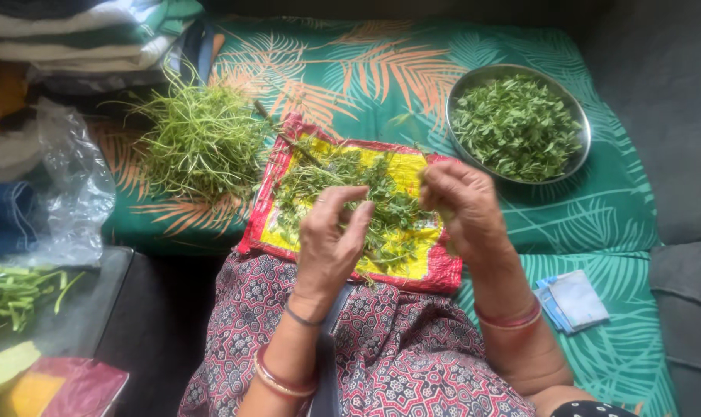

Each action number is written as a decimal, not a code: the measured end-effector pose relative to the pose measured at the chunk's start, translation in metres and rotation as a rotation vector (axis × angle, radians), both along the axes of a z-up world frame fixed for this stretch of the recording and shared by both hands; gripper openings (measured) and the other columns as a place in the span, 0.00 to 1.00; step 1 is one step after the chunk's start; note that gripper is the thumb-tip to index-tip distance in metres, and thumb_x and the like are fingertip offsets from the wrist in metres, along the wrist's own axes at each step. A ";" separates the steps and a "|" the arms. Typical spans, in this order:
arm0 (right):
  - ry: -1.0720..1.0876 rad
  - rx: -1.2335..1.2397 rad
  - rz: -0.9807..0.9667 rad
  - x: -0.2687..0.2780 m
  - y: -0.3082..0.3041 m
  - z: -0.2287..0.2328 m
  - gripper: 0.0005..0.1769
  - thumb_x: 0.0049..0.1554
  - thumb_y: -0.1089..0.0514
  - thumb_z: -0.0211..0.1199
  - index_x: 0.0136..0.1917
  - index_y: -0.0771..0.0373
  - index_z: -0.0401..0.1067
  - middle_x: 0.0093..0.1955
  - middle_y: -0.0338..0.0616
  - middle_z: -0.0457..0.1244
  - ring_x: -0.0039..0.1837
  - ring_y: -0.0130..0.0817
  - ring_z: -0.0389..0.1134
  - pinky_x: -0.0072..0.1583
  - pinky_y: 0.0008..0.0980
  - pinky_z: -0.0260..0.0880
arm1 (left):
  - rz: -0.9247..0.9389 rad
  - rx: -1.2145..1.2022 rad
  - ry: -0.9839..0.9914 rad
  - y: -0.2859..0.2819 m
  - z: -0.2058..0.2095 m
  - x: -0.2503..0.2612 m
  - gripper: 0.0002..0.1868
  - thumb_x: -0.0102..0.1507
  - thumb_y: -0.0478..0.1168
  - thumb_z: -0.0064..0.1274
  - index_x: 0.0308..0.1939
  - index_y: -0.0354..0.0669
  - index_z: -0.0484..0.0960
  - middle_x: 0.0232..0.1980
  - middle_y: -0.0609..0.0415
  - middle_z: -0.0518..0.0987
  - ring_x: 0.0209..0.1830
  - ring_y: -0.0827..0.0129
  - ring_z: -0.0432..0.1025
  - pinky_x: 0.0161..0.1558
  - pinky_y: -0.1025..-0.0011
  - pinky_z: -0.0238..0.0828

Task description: The person sits on a floor mat and sorts green leafy vegetables by hand, separating leaves from stems. The leaves are placed into a metal bowl, while the stems are set aside on a woven basket on their lap.

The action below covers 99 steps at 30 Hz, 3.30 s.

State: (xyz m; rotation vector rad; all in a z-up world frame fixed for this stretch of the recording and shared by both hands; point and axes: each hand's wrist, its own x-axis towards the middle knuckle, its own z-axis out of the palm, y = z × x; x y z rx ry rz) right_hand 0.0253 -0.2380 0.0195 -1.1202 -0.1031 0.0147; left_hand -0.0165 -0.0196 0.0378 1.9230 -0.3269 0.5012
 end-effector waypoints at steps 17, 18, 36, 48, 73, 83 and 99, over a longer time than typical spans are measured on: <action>0.123 -0.271 0.447 -0.033 0.018 -0.001 0.15 0.60 0.58 0.62 0.55 0.72 0.77 0.46 0.54 0.73 0.45 0.32 0.74 0.51 0.31 0.76 | -0.103 -0.629 0.420 0.007 -0.013 -0.006 0.08 0.66 0.40 0.56 0.41 0.40 0.86 0.39 0.58 0.86 0.35 0.83 0.75 0.34 0.81 0.67; 0.101 -0.296 0.451 -0.035 0.018 -0.001 0.14 0.59 0.60 0.63 0.54 0.71 0.77 0.46 0.52 0.73 0.46 0.31 0.75 0.52 0.31 0.76 | -0.108 -0.615 0.416 0.007 -0.013 -0.007 0.08 0.67 0.40 0.56 0.41 0.40 0.87 0.39 0.58 0.85 0.34 0.82 0.74 0.34 0.81 0.66; 0.090 -0.145 0.407 -0.035 0.040 -0.030 0.12 0.59 0.63 0.59 0.54 0.72 0.74 0.53 0.56 0.72 0.53 0.38 0.76 0.58 0.36 0.77 | -0.111 -0.699 0.314 0.025 -0.010 -0.022 0.08 0.68 0.38 0.55 0.38 0.36 0.84 0.35 0.57 0.83 0.32 0.79 0.72 0.39 0.77 0.70; 0.254 -0.006 0.751 -0.046 0.046 -0.043 0.11 0.63 0.58 0.58 0.51 0.69 0.72 0.35 0.33 0.59 0.35 0.20 0.57 0.37 0.23 0.57 | -0.027 -0.781 0.285 0.044 -0.036 -0.008 0.08 0.68 0.39 0.56 0.37 0.38 0.83 0.35 0.57 0.83 0.31 0.79 0.72 0.37 0.78 0.68; -0.359 -1.046 0.094 0.008 0.043 -0.080 0.12 0.56 0.51 0.69 0.43 0.61 0.81 0.36 0.31 0.68 0.39 0.21 0.69 0.42 0.20 0.68 | -0.145 -1.265 0.454 0.058 -0.060 0.004 0.04 0.66 0.33 0.43 0.41 0.41 0.73 0.34 0.52 0.79 0.25 0.74 0.69 0.30 0.73 0.72; -0.032 -0.149 0.063 -0.013 0.025 -0.035 0.03 0.60 0.61 0.67 0.47 0.62 0.80 0.34 0.32 0.65 0.33 0.16 0.58 0.36 0.19 0.56 | -0.111 -0.897 0.440 0.015 -0.041 -0.006 0.05 0.66 0.39 0.56 0.41 0.42 0.84 0.35 0.57 0.84 0.17 0.89 0.54 0.18 0.84 0.47; -0.322 -0.702 0.024 -0.056 0.048 -0.027 0.08 0.56 0.61 0.70 0.50 0.63 0.77 0.36 0.34 0.67 0.35 0.17 0.62 0.37 0.22 0.62 | -0.183 -0.840 0.394 0.005 -0.051 -0.006 0.07 0.63 0.32 0.60 0.45 0.33 0.84 0.39 0.53 0.85 0.36 0.76 0.78 0.39 0.80 0.73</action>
